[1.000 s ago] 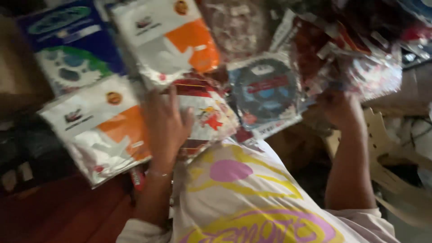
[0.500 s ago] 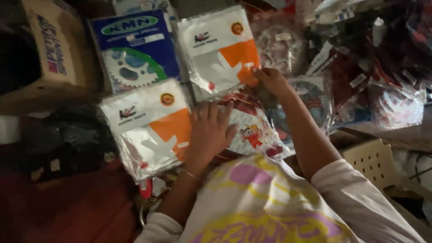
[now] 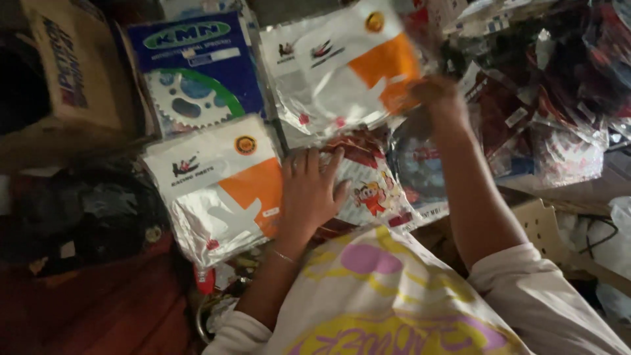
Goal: The person sorts through a large pile of packaged motorcycle sprockets and parts on a table. They pick up various plastic-wrapped items, including a large white sprocket and several smaller packages, moving them around and organizing them into stacks.
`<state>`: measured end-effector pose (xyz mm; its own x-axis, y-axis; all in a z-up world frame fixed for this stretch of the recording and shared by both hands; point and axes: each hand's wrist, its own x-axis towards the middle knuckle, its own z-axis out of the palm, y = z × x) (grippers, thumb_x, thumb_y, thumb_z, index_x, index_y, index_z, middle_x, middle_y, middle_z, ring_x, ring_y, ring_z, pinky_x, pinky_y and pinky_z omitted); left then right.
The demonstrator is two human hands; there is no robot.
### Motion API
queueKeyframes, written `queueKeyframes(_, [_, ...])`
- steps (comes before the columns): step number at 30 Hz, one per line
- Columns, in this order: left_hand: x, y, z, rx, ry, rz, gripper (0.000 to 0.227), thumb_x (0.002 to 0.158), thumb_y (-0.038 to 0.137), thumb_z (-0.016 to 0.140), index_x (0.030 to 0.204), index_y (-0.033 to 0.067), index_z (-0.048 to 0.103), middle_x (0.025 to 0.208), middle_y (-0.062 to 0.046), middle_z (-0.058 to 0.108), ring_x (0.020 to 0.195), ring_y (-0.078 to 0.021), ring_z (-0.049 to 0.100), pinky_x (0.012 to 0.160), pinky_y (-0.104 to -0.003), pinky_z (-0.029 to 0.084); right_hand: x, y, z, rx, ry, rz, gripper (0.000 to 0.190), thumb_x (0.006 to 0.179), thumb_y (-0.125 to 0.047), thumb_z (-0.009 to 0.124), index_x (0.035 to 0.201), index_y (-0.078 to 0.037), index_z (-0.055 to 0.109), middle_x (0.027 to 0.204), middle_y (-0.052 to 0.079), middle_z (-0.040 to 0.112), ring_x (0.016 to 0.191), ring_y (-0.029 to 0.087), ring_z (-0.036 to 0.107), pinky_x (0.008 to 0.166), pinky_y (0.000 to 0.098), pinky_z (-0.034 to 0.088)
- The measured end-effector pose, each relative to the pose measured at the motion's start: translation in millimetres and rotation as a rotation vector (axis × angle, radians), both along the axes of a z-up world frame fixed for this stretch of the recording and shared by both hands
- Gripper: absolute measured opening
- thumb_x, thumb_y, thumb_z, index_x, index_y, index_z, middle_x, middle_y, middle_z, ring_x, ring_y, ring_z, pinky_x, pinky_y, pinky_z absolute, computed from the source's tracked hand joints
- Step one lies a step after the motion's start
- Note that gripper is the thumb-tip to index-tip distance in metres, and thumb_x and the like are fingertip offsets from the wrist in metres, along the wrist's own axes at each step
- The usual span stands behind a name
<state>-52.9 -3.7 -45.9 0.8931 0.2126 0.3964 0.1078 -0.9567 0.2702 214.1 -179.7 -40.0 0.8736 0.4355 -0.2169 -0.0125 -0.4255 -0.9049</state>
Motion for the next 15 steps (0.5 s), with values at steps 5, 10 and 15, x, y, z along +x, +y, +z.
queueKeyframes(5, [1,-1,12,0.010,-0.002,0.011,0.064,0.083,0.053,0.069,0.136,0.0200,0.062,0.115,-0.019,0.058,0.112,-0.0405,0.059,0.097,-0.056,0.042,9,-85,3,-0.037,-0.108,-0.132,0.023,0.102,-0.029,0.078,0.085,-0.022,0.064,0.069,-0.005,0.045,0.065,0.013,0.042,0.073,0.0358,0.045])
queueKeyframes(10, [-1,-6,32,-0.082,0.101,0.039,0.063,0.085,0.041,0.069,0.141,0.0140,0.058,0.125,-0.018,0.054,0.109,-0.0385,0.052,0.099,-0.050,0.041,-22,-191,17,-0.153,-0.697,0.462,0.044,0.066,-0.005,0.068,0.108,0.008,0.070,0.090,0.018,0.066,0.070,0.031,0.055,0.066,0.0417,0.043])
queueKeyframes(15, [26,7,27,-0.163,0.094,0.068,0.041,0.083,0.022,0.071,0.122,0.0120,0.065,0.134,-0.022,0.051,0.115,-0.0410,0.053,0.098,-0.057,0.044,-33,-319,-104,-0.247,0.161,-0.203,0.012,0.094,-0.016,0.068,0.097,-0.004,0.070,0.084,0.006,0.066,0.069,0.018,0.053,0.066,0.0338,0.046])
